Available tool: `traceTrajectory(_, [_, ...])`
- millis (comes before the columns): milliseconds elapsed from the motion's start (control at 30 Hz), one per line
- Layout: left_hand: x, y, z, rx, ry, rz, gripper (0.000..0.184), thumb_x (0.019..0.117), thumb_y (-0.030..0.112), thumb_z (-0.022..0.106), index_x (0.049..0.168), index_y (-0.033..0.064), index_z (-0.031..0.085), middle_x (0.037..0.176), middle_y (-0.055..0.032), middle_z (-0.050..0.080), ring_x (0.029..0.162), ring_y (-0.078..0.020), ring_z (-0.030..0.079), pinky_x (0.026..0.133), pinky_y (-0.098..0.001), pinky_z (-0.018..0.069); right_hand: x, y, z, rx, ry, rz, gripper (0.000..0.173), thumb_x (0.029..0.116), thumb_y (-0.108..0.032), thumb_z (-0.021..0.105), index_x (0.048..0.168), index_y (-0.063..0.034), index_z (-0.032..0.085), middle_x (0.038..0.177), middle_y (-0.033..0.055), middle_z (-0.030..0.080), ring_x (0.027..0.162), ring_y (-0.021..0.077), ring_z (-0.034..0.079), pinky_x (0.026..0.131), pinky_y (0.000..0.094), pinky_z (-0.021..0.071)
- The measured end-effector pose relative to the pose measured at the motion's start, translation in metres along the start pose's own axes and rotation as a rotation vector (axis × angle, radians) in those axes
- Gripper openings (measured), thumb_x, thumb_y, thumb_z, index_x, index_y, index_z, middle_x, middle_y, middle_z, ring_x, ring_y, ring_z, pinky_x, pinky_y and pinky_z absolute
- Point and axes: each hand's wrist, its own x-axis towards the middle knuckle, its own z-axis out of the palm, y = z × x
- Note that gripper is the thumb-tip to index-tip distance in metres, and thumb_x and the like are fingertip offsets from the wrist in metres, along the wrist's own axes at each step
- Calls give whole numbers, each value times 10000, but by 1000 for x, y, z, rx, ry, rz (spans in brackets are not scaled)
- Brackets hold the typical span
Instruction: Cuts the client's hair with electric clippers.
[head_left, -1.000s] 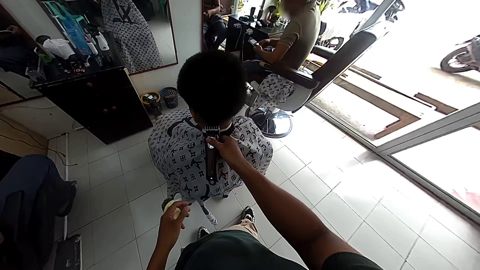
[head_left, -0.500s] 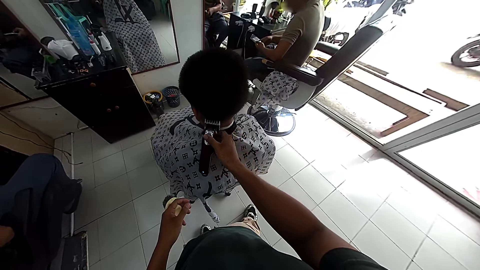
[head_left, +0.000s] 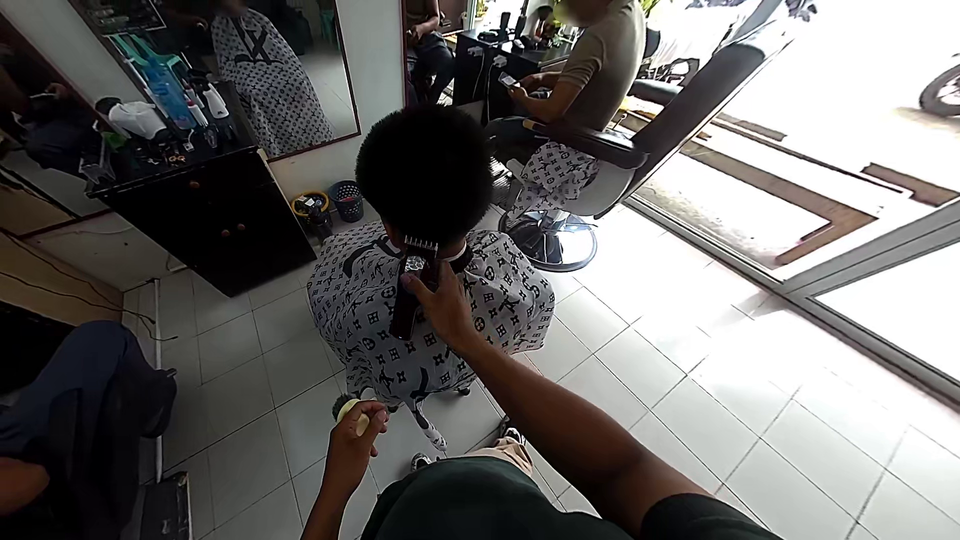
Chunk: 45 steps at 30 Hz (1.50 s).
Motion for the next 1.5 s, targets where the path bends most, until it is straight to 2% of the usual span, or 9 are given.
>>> traceTrajectory(133, [0, -2, -2, 1, 13, 29, 163, 996, 91, 591, 1113, 25, 682, 950, -38, 748, 756, -69, 709, 514, -195, 524, 1, 22, -14, 126, -139, 179, 444, 995, -335, 682, 1213, 38, 579, 986, 168, 677, 854, 225, 693, 773, 382, 592])
traceTrajectory(333, [0, -5, 1, -3, 0, 8, 161, 1000, 85, 589, 1119, 20, 677, 948, -46, 745, 760, -74, 708, 520, -196, 524, 14, 27, -29, 212, -111, 259, 436, 1037, -383, 600, 1149, 38, 613, 927, 169, 673, 796, 224, 684, 738, 378, 590])
traceTrajectory(800, [-1, -2, 5, 4, 0, -11, 156, 999, 73, 587, 1114, 20, 676, 946, -42, 747, 758, -67, 709, 526, -195, 525, 8, 11, -24, -69, -14, 34, 461, 988, -381, 680, 1202, 16, 586, 981, 158, 693, 868, 245, 676, 807, 444, 549])
traceTrajectory(1000, [1, 2, 5, -7, -26, -19, 154, 1006, 72, 585, 1121, 13, 669, 938, -51, 742, 752, -91, 714, 526, -220, 545, 17, 21, -23, 17, -52, 132, 476, 1001, -436, 645, 1120, 23, 601, 899, 155, 637, 797, 241, 636, 756, 423, 543])
traceTrajectory(1133, [17, 34, 0, -102, -43, 10, 257, 1023, 67, 565, 1267, -13, 578, 979, -89, 765, 780, -170, 763, 547, -302, 614, -1, 18, -32, 39, -76, -61, 444, 1005, -313, 663, 1315, -7, 573, 1057, 149, 705, 933, 222, 695, 867, 429, 572])
traceTrajectory(1233, [54, 72, 6, -104, 259, 364, 538, 995, 131, 542, 1448, -87, 351, 1147, -114, 657, 937, -134, 707, 695, -286, 609, -25, 47, -55, 308, -129, 142, 302, 1068, -245, 531, 1109, 37, 632, 879, 111, 685, 736, 188, 697, 713, 371, 621])
traceTrajectory(1300, [79, 105, 16, 186, 104, 457, 523, 981, 196, 589, 1371, -126, 454, 1133, -185, 636, 935, -184, 664, 739, -329, 577, -43, 63, -71, 409, -85, 251, 334, 1098, -249, 439, 1068, 29, 623, 817, 84, 681, 638, 171, 678, 615, 349, 617])
traceTrajectory(1400, [109, 174, 44, 535, -564, 490, 312, 1044, 249, 590, 1237, 21, 680, 960, -91, 728, 772, -118, 682, 737, -301, 573, -58, 70, -93, 509, 28, 305, 371, 1115, -243, 362, 1083, 17, 626, 810, 71, 692, 608, 154, 675, 566, 328, 610])
traceTrajectory(1500, [132, 194, 90, 174, -471, 597, 218, 1005, 125, 605, 1167, -5, 672, 869, -35, 709, 673, -37, 635, 611, -194, 529, -58, 68, -114, 539, 121, 325, 388, 1120, -249, 357, 1044, 6, 640, 771, 62, 694, 584, 142, 673, 540, 311, 604])
